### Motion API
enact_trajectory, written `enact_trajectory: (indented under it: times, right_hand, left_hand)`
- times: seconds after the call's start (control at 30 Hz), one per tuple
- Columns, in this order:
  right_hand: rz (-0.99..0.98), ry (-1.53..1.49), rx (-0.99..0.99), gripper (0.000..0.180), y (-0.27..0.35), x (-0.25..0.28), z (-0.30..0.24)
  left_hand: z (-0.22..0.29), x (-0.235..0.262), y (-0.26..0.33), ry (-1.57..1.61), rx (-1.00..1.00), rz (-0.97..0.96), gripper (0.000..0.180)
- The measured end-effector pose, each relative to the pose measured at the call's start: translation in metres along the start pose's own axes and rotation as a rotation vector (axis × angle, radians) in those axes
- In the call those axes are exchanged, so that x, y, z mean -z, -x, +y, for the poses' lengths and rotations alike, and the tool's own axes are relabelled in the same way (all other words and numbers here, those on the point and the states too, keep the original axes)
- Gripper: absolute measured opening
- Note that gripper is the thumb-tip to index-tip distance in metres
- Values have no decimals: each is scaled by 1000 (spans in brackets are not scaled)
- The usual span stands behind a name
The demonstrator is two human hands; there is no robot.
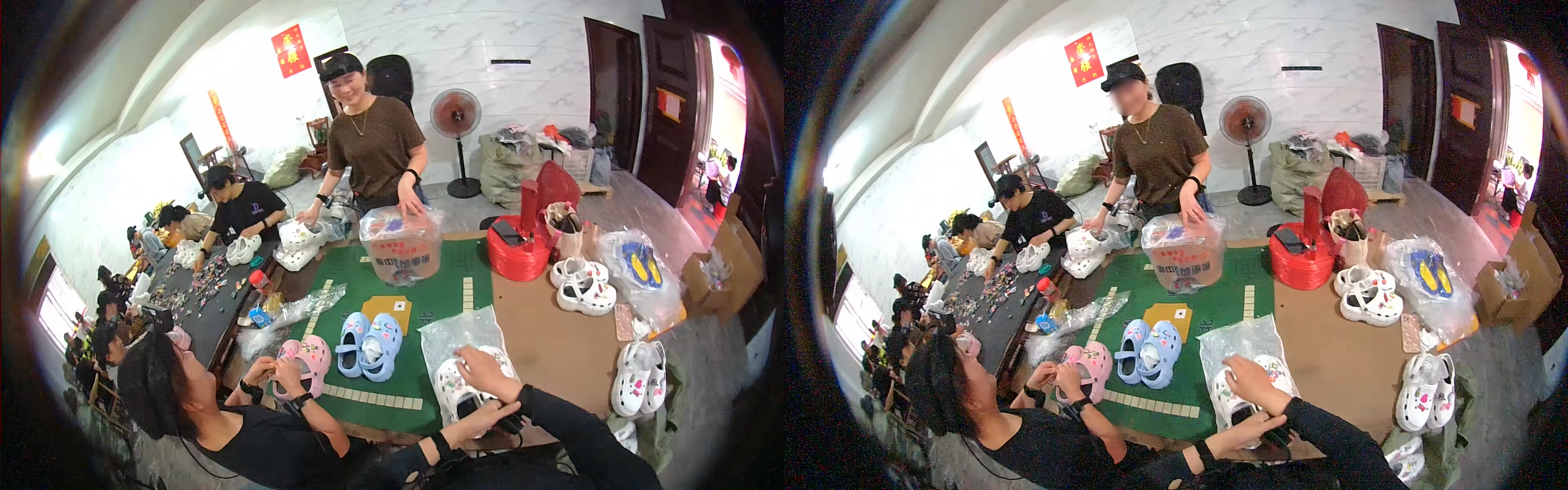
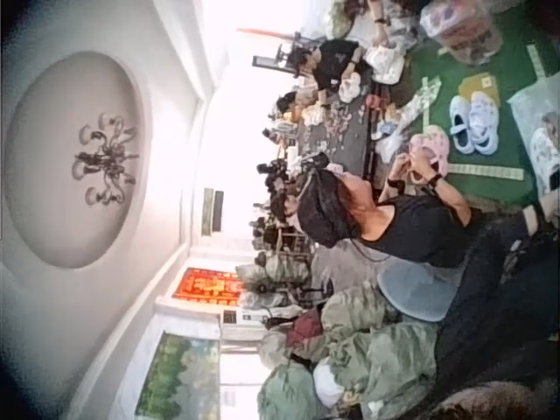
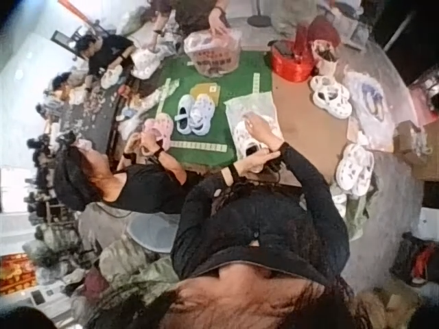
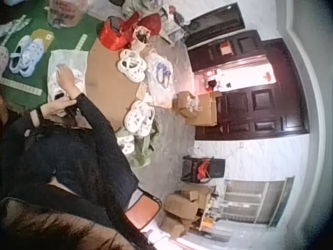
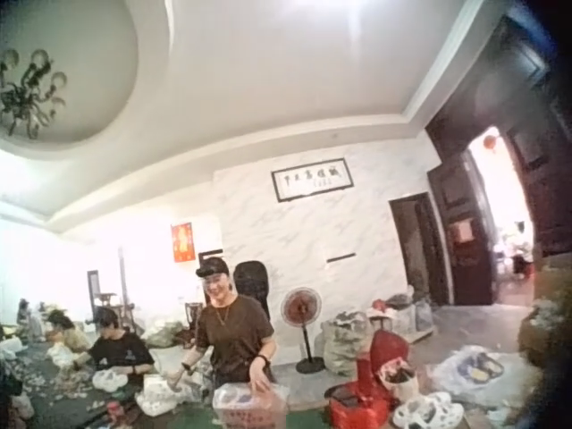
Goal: Packing manufactured shoes into individual plastic bags and arranging them on a table for shipping.
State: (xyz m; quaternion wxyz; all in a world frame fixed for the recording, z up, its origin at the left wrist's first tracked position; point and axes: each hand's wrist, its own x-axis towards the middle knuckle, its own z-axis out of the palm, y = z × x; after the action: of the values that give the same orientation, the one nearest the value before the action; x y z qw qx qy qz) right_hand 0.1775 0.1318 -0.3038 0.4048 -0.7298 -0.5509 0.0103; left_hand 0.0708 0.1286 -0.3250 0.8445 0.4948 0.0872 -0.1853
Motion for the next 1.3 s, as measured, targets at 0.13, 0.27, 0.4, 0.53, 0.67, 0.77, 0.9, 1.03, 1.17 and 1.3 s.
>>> enact_trajectory:
  times: [0.13,0.27,0.4,0.53,0.67,0.77,0.9,1.03,1.17,1.3]
  right_hand:
    - [-160,52,41,28,22,5,15]
    - [-223,93,-78,34,52,1,39]
    - [-265,190,-31,54,98,-1,61]
    - [-453,346,225,84,120,-23,34]
    - [-525,521,304,88,133,-49,30]
    - [-457,610,315,85,133,-50,22]
    - [-446,638,371,60,148,-56,35]
    - [-477,426,105,19,163,-68,31]
    - [-442,346,124,17,163,-71,38]
    - [-406,358,122,16,164,-67,42]
  left_hand:
    - [23,-22,9,-451,-16,76,51]
    - [-29,36,3,-681,-215,175,39]
    - [-45,72,24,-1439,-459,716,32]
    - [-82,96,29,-1680,-296,1008,53]
    - [-118,132,20,-938,25,626,66]
    - [-123,133,20,-926,-121,646,59]
    - [-119,116,17,-1080,-18,847,44]
    - [-121,122,6,-1079,93,908,37]
    - [-127,122,4,-1158,-21,951,34]
    - [-110,113,9,-1197,40,942,32]
